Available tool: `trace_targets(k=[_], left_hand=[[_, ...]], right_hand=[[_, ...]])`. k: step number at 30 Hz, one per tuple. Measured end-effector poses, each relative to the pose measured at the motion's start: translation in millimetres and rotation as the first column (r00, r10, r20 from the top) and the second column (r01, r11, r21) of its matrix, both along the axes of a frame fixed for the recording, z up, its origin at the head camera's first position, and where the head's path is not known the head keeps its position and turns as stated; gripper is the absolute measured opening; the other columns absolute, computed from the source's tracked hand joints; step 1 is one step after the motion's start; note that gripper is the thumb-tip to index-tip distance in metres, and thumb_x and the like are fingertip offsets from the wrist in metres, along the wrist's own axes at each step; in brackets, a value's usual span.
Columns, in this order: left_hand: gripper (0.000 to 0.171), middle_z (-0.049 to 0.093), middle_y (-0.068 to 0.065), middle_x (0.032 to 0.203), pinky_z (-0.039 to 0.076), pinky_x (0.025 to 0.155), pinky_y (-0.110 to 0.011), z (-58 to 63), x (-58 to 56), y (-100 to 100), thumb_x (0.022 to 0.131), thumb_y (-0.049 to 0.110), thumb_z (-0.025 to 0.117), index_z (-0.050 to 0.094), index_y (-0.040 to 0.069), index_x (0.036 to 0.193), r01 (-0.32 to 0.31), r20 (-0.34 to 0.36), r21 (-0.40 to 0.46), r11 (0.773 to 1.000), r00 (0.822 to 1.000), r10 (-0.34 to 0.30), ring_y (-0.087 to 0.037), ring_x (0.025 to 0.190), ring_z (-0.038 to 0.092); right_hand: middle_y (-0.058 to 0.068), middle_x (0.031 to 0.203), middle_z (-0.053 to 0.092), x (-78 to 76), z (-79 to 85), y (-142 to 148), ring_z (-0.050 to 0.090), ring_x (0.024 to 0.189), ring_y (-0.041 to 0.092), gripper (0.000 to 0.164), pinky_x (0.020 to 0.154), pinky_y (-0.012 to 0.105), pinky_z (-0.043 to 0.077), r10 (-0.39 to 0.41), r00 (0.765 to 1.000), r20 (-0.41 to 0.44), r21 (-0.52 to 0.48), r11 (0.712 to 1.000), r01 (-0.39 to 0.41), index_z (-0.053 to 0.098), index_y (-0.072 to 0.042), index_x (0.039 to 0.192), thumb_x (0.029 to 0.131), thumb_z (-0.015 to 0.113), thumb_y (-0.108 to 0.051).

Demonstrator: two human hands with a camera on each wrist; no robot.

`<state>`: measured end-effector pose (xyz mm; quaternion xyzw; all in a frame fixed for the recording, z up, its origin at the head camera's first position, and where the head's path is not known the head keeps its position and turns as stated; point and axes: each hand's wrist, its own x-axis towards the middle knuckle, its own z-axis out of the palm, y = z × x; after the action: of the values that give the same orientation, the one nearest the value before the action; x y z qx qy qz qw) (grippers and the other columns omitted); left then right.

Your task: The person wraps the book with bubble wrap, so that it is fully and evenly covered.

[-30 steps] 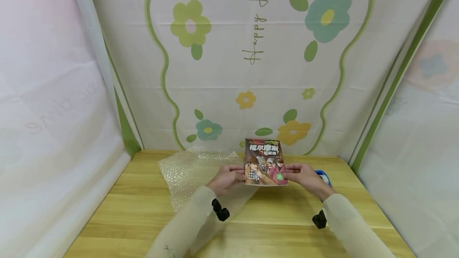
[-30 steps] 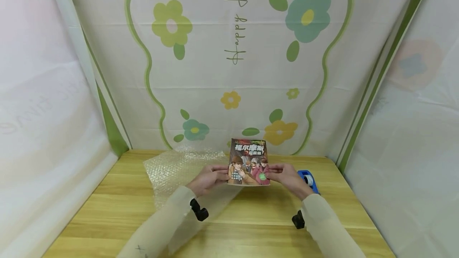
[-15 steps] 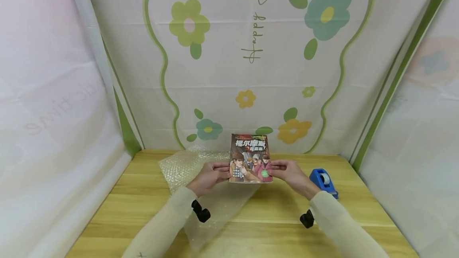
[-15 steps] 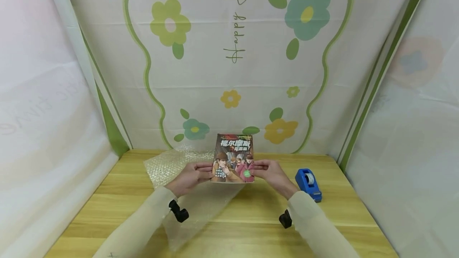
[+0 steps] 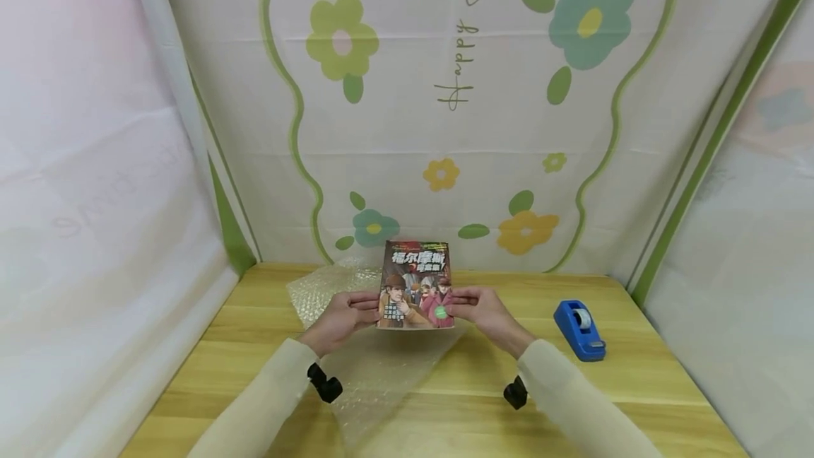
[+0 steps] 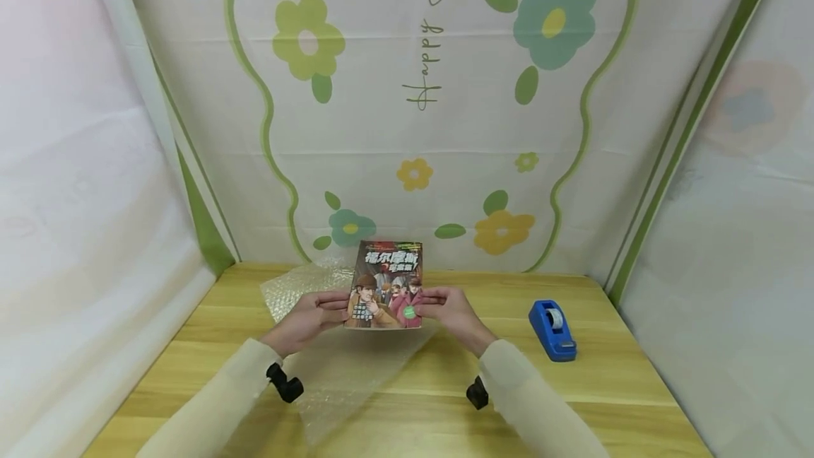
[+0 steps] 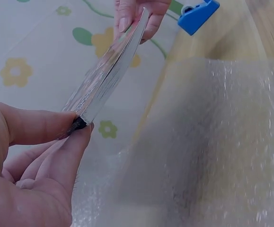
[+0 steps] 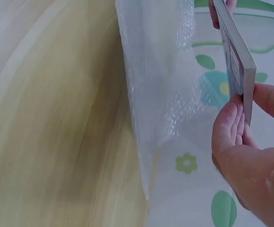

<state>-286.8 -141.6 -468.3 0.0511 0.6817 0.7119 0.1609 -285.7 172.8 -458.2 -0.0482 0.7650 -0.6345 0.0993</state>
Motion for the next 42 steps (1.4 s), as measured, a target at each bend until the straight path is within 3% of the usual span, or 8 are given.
trace_targets(k=[8,15,21,30,37,42], left_hand=[[0.056,0.048,-0.039,0.153,0.06,0.102,-0.031,-2.5,8.0,-26,0.1,-0.005,0.064,0.043,-0.017,0.151,-0.027,0.0,-0.043,0.999,1.0,0.027,-0.031,0.128,0.067],[0.057,0.047,-0.038,0.154,0.06,0.099,-0.028,-9.9,12.8,-45,0.1,-0.004,0.065,0.042,-0.017,0.151,-0.04,0.012,-0.058,0.997,0.999,0.041,-0.025,0.123,0.069],[0.057,0.049,-0.037,0.154,0.059,0.104,-0.034,-19.4,16.5,-56,0.1,-0.003,0.067,0.045,-0.017,0.15,-0.06,0.013,-0.083,0.995,0.998,0.061,-0.025,0.123,0.07],[0.056,0.057,-0.035,0.147,0.062,0.094,-0.028,-34.7,18.0,-64,0.097,-0.004,0.069,0.048,-0.017,0.148,-0.106,0.014,-0.094,0.99,0.994,0.108,-0.02,0.115,0.072],[0.053,0.058,-0.035,0.145,0.063,0.097,-0.034,-44.3,15.8,-63,0.095,-0.005,0.071,0.054,-0.014,0.144,-0.153,0.01,-0.119,0.981,0.988,0.156,-0.029,0.118,0.073],[0.052,0.058,-0.035,0.146,0.063,0.097,-0.035,-53.2,13.2,-59,0.094,-0.006,0.071,0.055,-0.014,0.143,-0.177,0.002,-0.139,0.974,0.984,0.179,-0.034,0.122,0.072]], right_hand=[[0.019,0.119,0.075,2.2,-8.9,-31,0.072,0.097,0.013,0.037,0.1,0.043,0.061,-0.019,1.0,-0.01,0.003,1.0,0.019,0.068,0.01,0.128,0.095,0.077,-0.004],[0.021,0.117,0.075,4.2,-23.1,-50,0.072,0.097,0.014,0.038,0.094,0.037,0.063,-0.031,0.999,-0.008,0.002,1.0,0.031,0.068,0.009,0.127,0.092,0.079,-0.002],[0.021,0.115,0.075,6.7,-34.5,-64,0.071,0.094,0.014,0.038,0.09,0.032,0.063,-0.036,0.999,-0.02,-0.007,0.999,0.036,0.069,0.011,0.124,0.091,0.08,-0.002],[0.024,0.115,0.074,6.8,-52.6,-76,0.072,0.093,0.013,0.038,0.088,0.028,0.063,0.008,1.0,-0.013,-0.059,0.998,-0.009,0.066,0.013,0.124,0.091,0.078,0.002],[0.026,0.115,0.073,4.7,-60.8,-79,0.07,0.093,0.014,0.039,0.086,0.024,0.062,0.002,1.0,-0.028,-0.049,0.999,-0.003,0.065,0.015,0.124,0.09,0.078,0.002],[0.029,0.119,0.071,1.9,-67.5,-80,0.075,0.098,0.021,0.039,0.089,0.028,0.064,-0.007,1.0,-0.011,-0.056,0.998,0.007,0.063,0.017,0.125,0.09,0.077,0.005]])
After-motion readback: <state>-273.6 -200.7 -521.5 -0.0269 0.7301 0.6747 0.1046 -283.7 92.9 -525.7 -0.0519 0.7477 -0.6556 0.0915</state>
